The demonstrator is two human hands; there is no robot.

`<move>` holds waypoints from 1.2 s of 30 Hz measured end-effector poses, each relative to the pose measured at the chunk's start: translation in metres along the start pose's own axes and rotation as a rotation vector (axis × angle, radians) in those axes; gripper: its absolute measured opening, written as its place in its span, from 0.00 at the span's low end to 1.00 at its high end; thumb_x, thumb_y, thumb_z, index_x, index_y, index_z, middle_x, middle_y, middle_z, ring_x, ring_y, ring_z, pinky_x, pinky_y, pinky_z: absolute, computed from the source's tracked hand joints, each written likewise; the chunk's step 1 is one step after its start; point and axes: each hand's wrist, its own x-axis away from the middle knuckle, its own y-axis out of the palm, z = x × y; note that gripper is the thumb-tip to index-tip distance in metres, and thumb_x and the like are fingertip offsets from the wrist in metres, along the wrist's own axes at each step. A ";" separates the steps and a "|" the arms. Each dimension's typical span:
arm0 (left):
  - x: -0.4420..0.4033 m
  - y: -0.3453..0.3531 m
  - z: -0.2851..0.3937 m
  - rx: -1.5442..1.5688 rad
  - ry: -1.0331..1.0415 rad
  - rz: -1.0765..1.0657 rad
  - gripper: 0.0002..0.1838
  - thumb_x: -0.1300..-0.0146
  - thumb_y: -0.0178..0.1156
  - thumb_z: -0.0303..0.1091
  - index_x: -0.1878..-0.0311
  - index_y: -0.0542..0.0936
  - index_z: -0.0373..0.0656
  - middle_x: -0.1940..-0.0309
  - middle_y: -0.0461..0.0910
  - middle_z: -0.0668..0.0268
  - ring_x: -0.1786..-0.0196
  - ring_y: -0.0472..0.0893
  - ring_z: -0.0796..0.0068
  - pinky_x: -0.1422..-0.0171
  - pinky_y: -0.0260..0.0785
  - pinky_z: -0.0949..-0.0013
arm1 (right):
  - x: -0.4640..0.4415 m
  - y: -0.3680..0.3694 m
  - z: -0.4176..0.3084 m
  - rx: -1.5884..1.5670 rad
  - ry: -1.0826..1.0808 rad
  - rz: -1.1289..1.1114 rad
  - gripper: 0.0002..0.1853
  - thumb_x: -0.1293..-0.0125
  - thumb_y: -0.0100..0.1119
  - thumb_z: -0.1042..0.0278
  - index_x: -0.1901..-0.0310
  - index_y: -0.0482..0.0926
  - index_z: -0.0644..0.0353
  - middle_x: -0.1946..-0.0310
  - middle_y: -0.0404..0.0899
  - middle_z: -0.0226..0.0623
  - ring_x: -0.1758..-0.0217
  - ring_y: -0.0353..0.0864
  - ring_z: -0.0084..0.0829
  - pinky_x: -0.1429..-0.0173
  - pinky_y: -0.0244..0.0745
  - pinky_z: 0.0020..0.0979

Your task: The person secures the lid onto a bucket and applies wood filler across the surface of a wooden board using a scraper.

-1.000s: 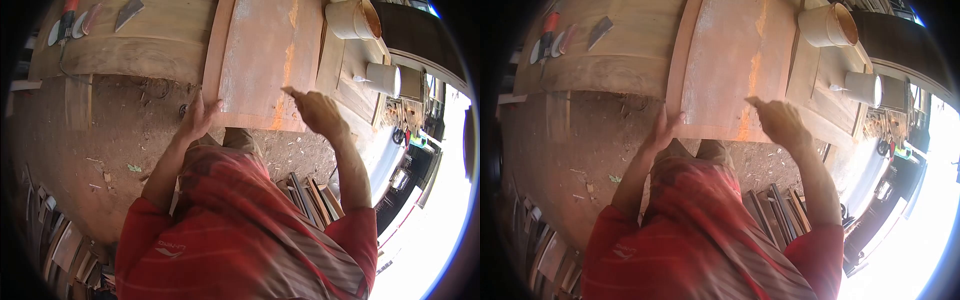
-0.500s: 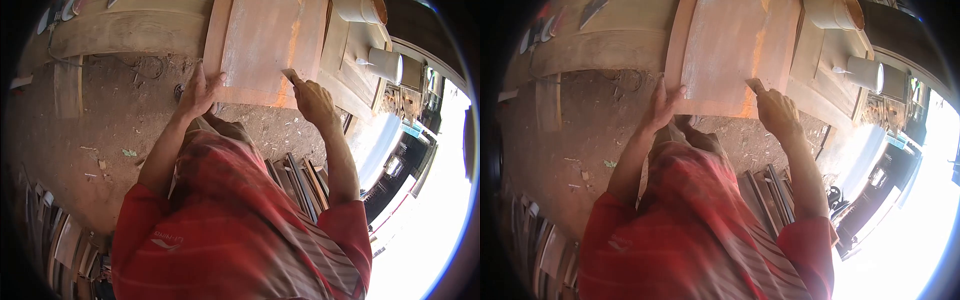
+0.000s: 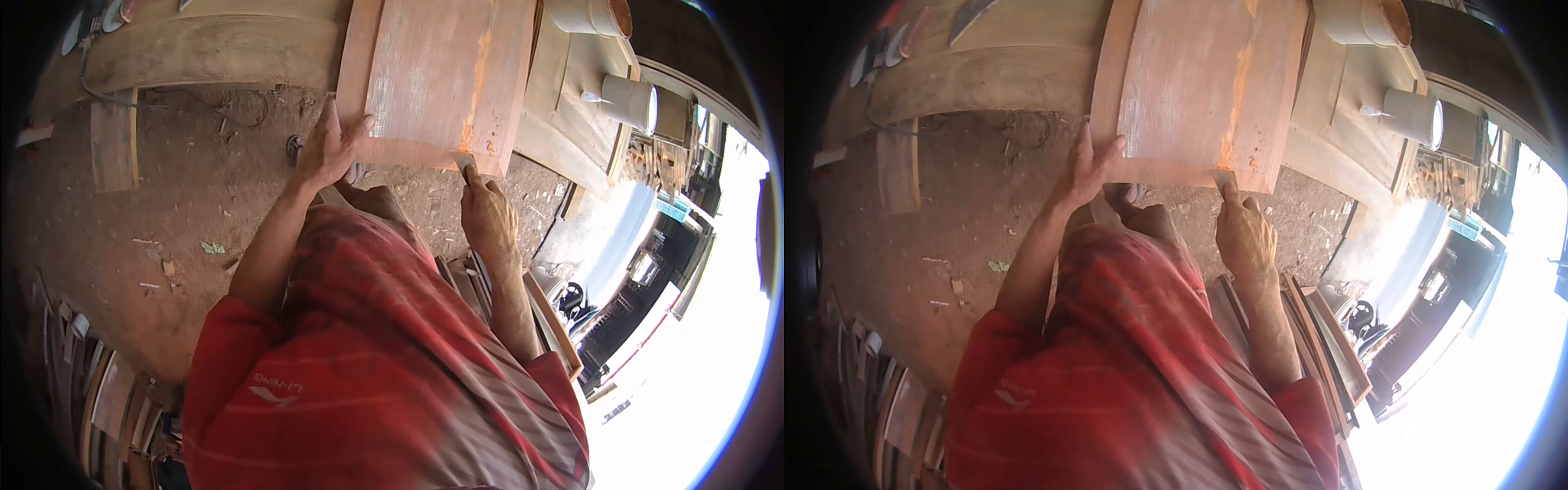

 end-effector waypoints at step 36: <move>-0.005 -0.011 0.010 0.031 -0.017 -0.058 0.47 0.28 0.62 0.62 0.27 0.65 0.24 0.31 0.73 0.36 0.27 0.74 0.45 0.22 0.65 0.53 | -0.018 -0.008 0.032 0.178 -0.538 0.024 0.26 0.30 0.57 0.75 0.32 0.76 0.39 0.63 0.76 0.39 0.55 0.86 0.42 0.52 0.83 0.48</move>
